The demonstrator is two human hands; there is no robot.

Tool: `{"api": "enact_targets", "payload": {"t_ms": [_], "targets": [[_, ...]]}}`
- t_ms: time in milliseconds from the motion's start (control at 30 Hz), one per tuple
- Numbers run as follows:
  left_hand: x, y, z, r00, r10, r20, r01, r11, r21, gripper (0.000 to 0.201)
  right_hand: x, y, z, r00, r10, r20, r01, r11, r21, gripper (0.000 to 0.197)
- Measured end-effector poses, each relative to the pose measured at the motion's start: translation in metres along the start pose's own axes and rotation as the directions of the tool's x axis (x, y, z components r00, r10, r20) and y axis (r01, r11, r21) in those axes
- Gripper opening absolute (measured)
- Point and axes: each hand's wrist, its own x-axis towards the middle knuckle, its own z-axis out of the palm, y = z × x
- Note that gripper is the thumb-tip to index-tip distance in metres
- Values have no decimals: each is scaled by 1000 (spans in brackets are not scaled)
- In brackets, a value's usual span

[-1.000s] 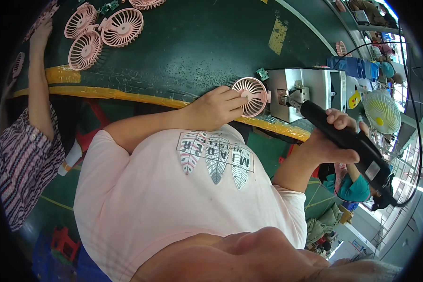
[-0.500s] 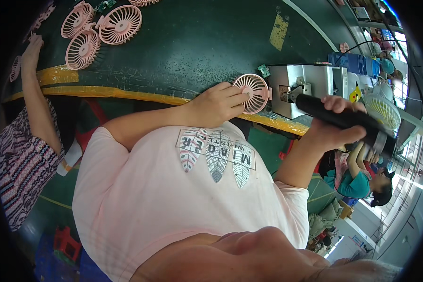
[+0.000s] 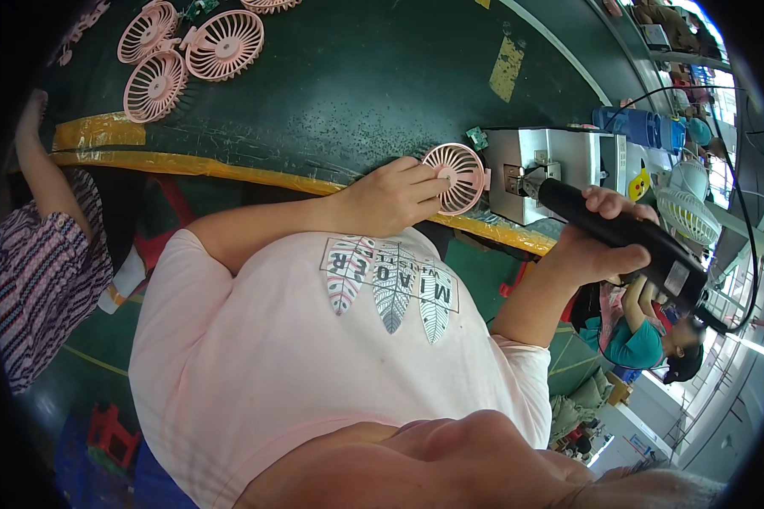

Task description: The person assembles portable fan housings by positioning components into the fan grilles, driving screws into them using an electric screwdriver, and placing the assembled housings onto the conveyor belt.

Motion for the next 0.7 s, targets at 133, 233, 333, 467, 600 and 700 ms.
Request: {"api": "enact_targets", "payload": {"t_ms": [133, 233, 333, 467, 600, 700], "targets": [[0, 1, -2, 1000, -17, 9, 17, 1000, -23, 12, 0, 14, 6, 953, 269, -137, -242, 952, 185, 57], [0, 3, -2, 1000, -21, -9, 21, 999, -39, 13, -10, 18, 10, 962, 234, -139, -187, 939, 288, 60], [1, 2, -1, 1000, -14, -20, 14, 999, -37, 14, -18, 25, 21, 976, 194, -99, -160, 948, 276, 63], [1, 4, -1, 1000, -22, -12, 22, 999, -24, 15, -25, 41, 30, 996, 86, 13, -87, 985, 146, 70], [1, 4, -1, 999, -26, 25, 27, 999, -40, 16, -23, 46, 39, 997, 42, 63, -46, 997, 68, 70], [1, 4, -1, 999, -29, 17, 30, 999, -40, 15, -20, 48, 46, 991, 69, 111, -88, 981, 172, 68]]}}
